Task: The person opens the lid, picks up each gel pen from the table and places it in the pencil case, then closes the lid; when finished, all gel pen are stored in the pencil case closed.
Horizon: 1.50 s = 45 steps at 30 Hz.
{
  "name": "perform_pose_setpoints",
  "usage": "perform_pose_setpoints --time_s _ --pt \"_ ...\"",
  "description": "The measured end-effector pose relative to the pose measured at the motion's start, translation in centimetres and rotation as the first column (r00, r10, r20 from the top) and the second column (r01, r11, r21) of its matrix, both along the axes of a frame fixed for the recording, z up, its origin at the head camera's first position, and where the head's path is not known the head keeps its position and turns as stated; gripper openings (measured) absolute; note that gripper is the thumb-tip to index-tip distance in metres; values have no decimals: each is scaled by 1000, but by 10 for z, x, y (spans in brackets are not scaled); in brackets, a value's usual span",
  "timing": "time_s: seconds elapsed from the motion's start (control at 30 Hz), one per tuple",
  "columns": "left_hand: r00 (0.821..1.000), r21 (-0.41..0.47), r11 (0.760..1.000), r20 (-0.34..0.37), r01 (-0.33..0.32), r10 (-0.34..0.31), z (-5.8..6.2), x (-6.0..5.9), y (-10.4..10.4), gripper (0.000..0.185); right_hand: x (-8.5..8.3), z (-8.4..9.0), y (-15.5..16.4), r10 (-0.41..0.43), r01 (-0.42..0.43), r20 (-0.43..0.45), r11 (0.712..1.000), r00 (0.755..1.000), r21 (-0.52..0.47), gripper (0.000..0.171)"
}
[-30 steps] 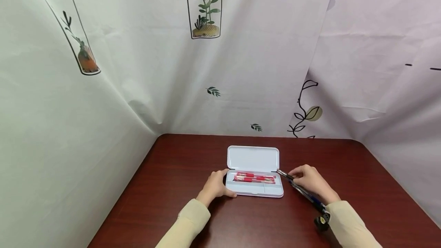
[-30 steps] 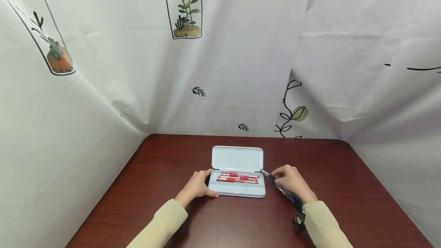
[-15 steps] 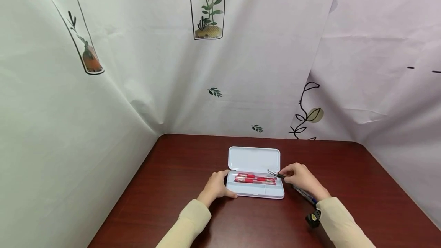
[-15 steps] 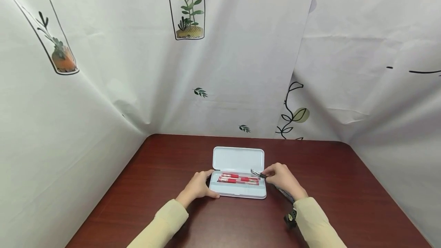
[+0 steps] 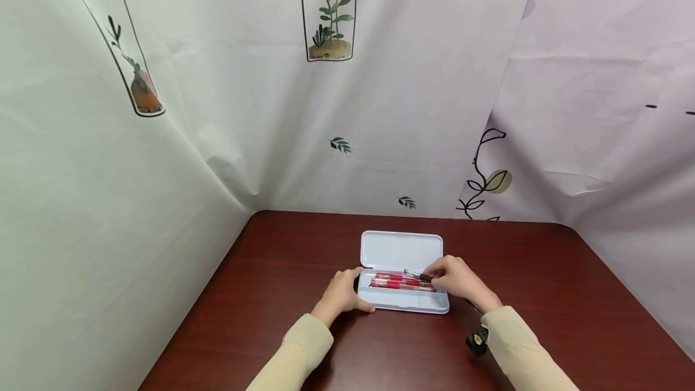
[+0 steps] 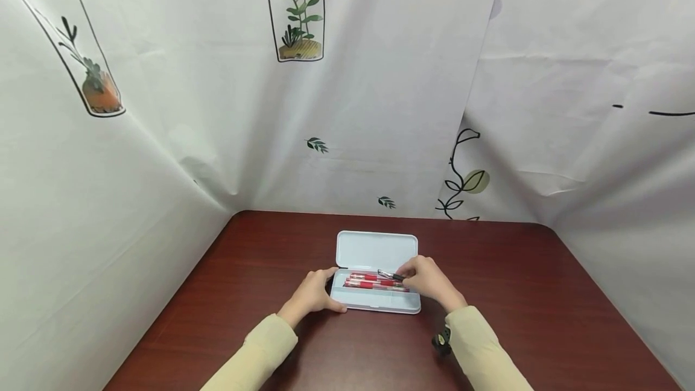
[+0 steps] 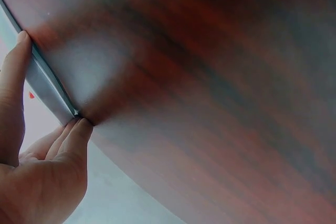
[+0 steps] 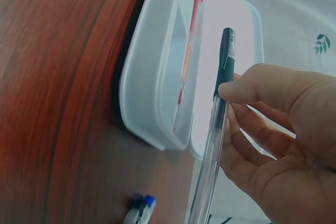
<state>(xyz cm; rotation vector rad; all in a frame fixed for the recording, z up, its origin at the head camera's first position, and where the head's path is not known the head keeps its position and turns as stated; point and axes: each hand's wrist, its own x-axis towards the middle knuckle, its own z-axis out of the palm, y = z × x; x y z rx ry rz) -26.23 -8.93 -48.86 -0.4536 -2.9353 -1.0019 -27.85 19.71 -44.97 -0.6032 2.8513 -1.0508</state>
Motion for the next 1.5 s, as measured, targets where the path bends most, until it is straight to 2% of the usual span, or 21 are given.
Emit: perform_pose_setpoints --time_s 0.4,0.7,1.07,1.3,1.5 --pt "1000 1 1000 0 3 -3 -1 -2 0 86 -6 -10 -16 42 -42 -2 999 999 -24 21" --pt "1000 3 1000 10 -2 1 0 -2 0 88 -8 -14 -31 77 -78 -40 996 996 -34 20" --pt "1000 0 1000 17 -2 2 1 0 1 87 -9 -17 -48 41 -42 -71 999 997 -20 22" --pt "1000 8 1000 4 1 -1 1 0 1 87 -6 -13 -49 -21 15 -82 998 996 -63 20" --pt "1000 9 1000 12 -1 1 1 -1 0 87 -7 -8 -44 -31 22 -106 996 994 -85 21"
